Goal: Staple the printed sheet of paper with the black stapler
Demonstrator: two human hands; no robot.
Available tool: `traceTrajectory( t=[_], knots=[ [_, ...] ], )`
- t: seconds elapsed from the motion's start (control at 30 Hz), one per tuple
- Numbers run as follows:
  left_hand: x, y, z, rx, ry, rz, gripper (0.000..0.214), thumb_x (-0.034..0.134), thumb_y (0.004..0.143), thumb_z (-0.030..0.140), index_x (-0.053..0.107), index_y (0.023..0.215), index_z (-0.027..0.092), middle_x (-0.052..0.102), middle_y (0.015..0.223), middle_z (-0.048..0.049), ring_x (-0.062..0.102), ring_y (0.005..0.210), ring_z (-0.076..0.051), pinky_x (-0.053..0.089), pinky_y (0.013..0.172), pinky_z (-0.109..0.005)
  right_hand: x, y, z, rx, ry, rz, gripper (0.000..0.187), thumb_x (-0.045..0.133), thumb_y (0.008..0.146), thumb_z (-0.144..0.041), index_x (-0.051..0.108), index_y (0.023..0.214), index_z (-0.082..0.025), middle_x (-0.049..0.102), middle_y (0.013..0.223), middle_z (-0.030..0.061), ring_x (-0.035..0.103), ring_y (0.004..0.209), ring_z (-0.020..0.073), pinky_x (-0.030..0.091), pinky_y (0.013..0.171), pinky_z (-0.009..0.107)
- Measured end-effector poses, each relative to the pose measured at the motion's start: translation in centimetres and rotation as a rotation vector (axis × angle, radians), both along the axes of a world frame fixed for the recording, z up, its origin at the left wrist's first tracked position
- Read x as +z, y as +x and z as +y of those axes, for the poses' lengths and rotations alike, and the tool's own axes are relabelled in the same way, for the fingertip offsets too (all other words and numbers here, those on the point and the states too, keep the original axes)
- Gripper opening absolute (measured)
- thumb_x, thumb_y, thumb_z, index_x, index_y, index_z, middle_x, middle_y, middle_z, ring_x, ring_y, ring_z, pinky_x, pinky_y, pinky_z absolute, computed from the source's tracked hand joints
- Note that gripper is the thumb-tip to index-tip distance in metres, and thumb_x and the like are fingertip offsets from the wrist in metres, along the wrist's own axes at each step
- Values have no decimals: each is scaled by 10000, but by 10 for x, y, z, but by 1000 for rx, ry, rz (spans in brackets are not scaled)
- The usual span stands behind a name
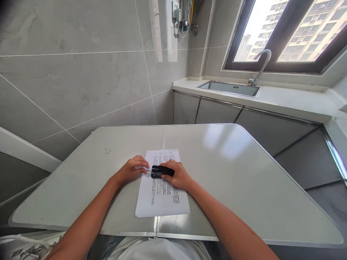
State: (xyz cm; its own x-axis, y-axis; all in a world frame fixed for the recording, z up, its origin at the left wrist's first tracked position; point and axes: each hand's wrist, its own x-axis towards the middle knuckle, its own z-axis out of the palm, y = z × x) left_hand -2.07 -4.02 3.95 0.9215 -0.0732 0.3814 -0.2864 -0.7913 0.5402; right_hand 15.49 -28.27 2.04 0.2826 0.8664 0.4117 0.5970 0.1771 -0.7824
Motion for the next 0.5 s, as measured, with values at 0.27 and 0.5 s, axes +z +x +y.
traceTrajectory(
  t=[0.27,0.5],
  knots=[
    [-5,11,-29,4,-250,56,236,673,950,443,629,1014,219,661,1054,-75,591,913,-187,519,837,-343,5,-20,2,59,86,92,370,772,857,-360,700,1207,-264,729,967,37,660,854,198,527,795,350],
    [-5,12,-14,198,14,33,306,613,993,400,622,1265,261,644,1322,-89,565,1240,-253,436,1102,-475,3,-11,6,-187,-20,125,352,771,833,-339,717,1176,-276,766,1045,35,713,924,227,558,858,380]
  ],
)
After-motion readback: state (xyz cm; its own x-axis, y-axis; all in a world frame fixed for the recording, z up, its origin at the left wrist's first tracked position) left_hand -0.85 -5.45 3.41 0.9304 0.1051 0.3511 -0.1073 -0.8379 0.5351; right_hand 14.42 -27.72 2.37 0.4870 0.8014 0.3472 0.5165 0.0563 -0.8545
